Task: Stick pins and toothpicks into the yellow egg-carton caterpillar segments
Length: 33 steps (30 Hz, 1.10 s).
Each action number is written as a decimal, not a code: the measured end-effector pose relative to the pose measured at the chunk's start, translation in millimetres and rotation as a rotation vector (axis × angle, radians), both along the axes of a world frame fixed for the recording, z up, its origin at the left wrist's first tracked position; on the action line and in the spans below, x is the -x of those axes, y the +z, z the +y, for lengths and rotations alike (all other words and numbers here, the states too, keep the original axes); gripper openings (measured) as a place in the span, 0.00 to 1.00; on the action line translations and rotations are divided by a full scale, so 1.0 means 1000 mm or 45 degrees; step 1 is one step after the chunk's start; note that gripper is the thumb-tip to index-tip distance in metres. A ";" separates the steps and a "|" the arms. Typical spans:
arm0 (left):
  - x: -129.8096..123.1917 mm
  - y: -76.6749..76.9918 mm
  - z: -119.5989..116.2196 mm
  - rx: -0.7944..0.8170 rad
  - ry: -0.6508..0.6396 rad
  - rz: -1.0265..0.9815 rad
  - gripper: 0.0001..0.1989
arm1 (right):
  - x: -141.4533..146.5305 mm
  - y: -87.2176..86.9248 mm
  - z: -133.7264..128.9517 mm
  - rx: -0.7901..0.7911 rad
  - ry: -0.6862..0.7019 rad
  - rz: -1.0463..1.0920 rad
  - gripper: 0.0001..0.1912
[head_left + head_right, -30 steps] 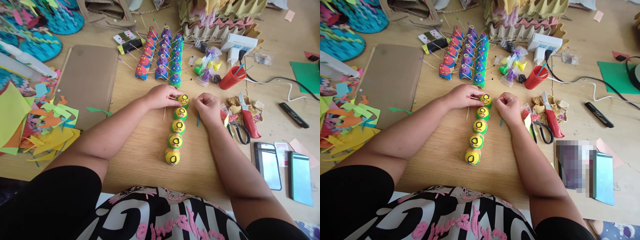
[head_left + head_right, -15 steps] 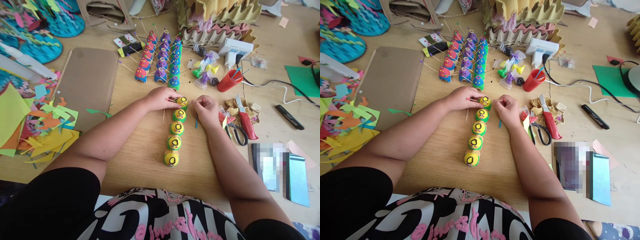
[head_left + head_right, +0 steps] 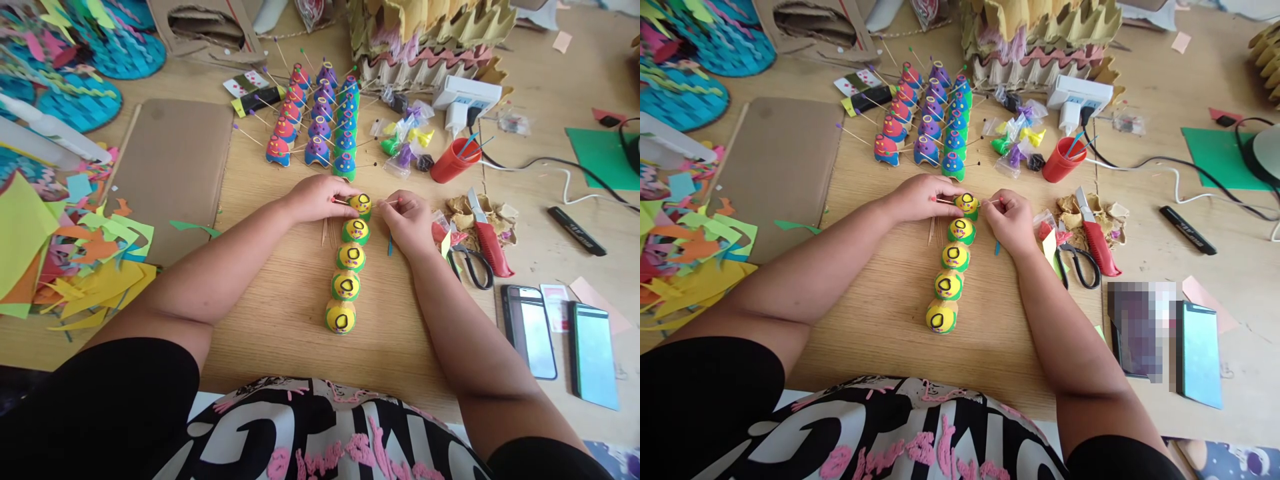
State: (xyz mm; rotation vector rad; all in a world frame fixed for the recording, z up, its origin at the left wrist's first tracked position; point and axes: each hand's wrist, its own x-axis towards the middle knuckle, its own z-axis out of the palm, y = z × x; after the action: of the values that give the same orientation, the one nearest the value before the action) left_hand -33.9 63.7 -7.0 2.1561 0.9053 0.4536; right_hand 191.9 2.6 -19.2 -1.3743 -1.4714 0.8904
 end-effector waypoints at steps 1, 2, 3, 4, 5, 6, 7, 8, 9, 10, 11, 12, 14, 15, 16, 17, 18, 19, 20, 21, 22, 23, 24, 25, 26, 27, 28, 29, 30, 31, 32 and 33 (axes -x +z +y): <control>0.000 0.001 0.000 -0.004 -0.001 -0.003 0.26 | 0.000 0.000 0.000 0.000 0.002 -0.004 0.14; 0.000 0.001 0.000 -0.005 -0.004 -0.008 0.26 | 0.000 0.000 0.000 -0.001 0.002 -0.007 0.14; 0.000 0.001 0.000 -0.002 -0.006 -0.012 0.26 | 0.000 0.000 0.000 -0.003 0.003 -0.008 0.13; -0.001 0.001 -0.001 0.003 -0.008 -0.014 0.26 | 0.001 0.001 -0.001 -0.007 0.003 -0.008 0.13; 0.000 0.001 -0.001 0.005 -0.007 -0.015 0.26 | 0.001 0.002 -0.001 -0.013 0.006 -0.014 0.12; 0.000 0.001 -0.001 0.003 -0.005 -0.012 0.26 | 0.002 0.003 -0.001 -0.021 0.013 -0.035 0.12; 0.000 0.001 0.000 -0.006 -0.004 -0.007 0.26 | 0.002 0.004 -0.002 -0.030 0.022 -0.067 0.11; 0.000 0.000 0.000 -0.020 -0.004 0.001 0.25 | 0.003 0.005 -0.002 -0.038 0.032 -0.105 0.11; 0.000 0.000 0.000 -0.038 -0.005 0.010 0.25 | 0.004 0.006 -0.002 -0.044 0.040 -0.140 0.11; 0.001 0.000 0.000 -0.053 -0.006 0.020 0.24 | 0.004 0.007 -0.002 -0.049 0.044 -0.165 0.11; 0.001 0.000 0.000 -0.060 -0.007 0.028 0.24 | 0.004 0.007 -0.002 -0.051 0.044 -0.175 0.12; 0.001 0.000 0.000 -0.054 -0.007 0.032 0.24 | 0.004 0.007 -0.002 -0.050 0.039 -0.171 0.12; 0.001 0.001 -0.001 -0.022 -0.004 0.020 0.25 | 0.003 0.007 -0.001 -0.040 0.033 -0.153 0.11; 0.001 0.001 -0.001 -0.009 -0.005 0.012 0.25 | 0.002 0.006 -0.001 -0.030 0.031 -0.142 0.11; 0.001 0.001 -0.001 -0.001 -0.007 0.004 0.25 | 0.001 0.006 0.000 -0.018 0.033 -0.128 0.11; 0.001 0.001 -0.001 0.001 -0.010 -0.002 0.25 | 0.000 0.005 0.000 -0.005 0.037 -0.113 0.11; 0.001 0.001 -0.001 0.003 -0.014 -0.007 0.25 | 0.000 0.005 0.000 0.006 0.043 -0.100 0.11; 0.001 0.000 0.000 0.007 -0.017 -0.012 0.25 | -0.001 0.005 0.001 0.016 0.051 -0.092 0.10; 0.001 -0.001 0.000 0.012 -0.017 -0.018 0.25 | -0.001 0.005 0.001 0.022 0.060 -0.092 0.10; 0.002 -0.002 0.001 0.017 -0.014 -0.025 0.26 | -0.002 0.005 0.001 0.024 0.068 -0.098 0.09; 0.002 -0.003 0.001 0.018 -0.009 -0.031 0.27 | -0.002 0.005 0.000 0.023 0.075 -0.107 0.09; 0.002 -0.005 0.002 0.013 -0.003 -0.034 0.27 | -0.002 0.006 0.000 0.021 0.078 -0.113 0.08; 0.002 -0.006 0.002 0.001 0.003 -0.033 0.27 | -0.002 0.006 0.000 0.016 0.079 -0.116 0.08; 0.002 -0.007 0.002 -0.015 0.008 -0.032 0.27 | -0.002 0.006 -0.001 0.013 0.080 -0.117 0.08; 0.002 -0.008 0.002 -0.030 0.013 -0.029 0.27 | -0.001 0.007 -0.001 0.009 0.082 -0.120 0.08; 0.002 -0.008 0.002 -0.043 0.017 -0.025 0.27 | -0.001 0.007 -0.001 0.006 0.084 -0.124 0.08; 0.002 -0.008 0.002 -0.052 0.019 -0.019 0.27 | 0.000 0.008 -0.001 0.002 0.086 -0.129 0.07; 0.002 -0.008 0.002 -0.054 0.022 -0.016 0.27 | 0.000 0.008 -0.001 -0.002 0.086 -0.132 0.07; 0.002 -0.007 0.002 -0.049 0.025 -0.014 0.27 | 0.000 0.009 -0.002 -0.004 0.085 -0.135 0.07; 0.003 -0.007 0.002 -0.038 0.027 -0.015 0.27 | 0.001 0.009 -0.002 -0.005 0.084 -0.138 0.07; 0.003 -0.007 0.002 -0.024 0.026 -0.020 0.28 | 0.001 0.010 -0.002 -0.006 0.082 -0.141 0.07; 0.003 -0.007 0.002 -0.011 0.025 -0.027 0.28 | 0.001 0.010 -0.001 -0.006 0.080 -0.143 0.07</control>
State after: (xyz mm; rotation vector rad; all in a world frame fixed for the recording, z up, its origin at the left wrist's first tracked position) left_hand -37.0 65.6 -13.5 2.1475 0.9153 0.4900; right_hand 191.0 1.1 -9.4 -1.4003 -1.6084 0.8603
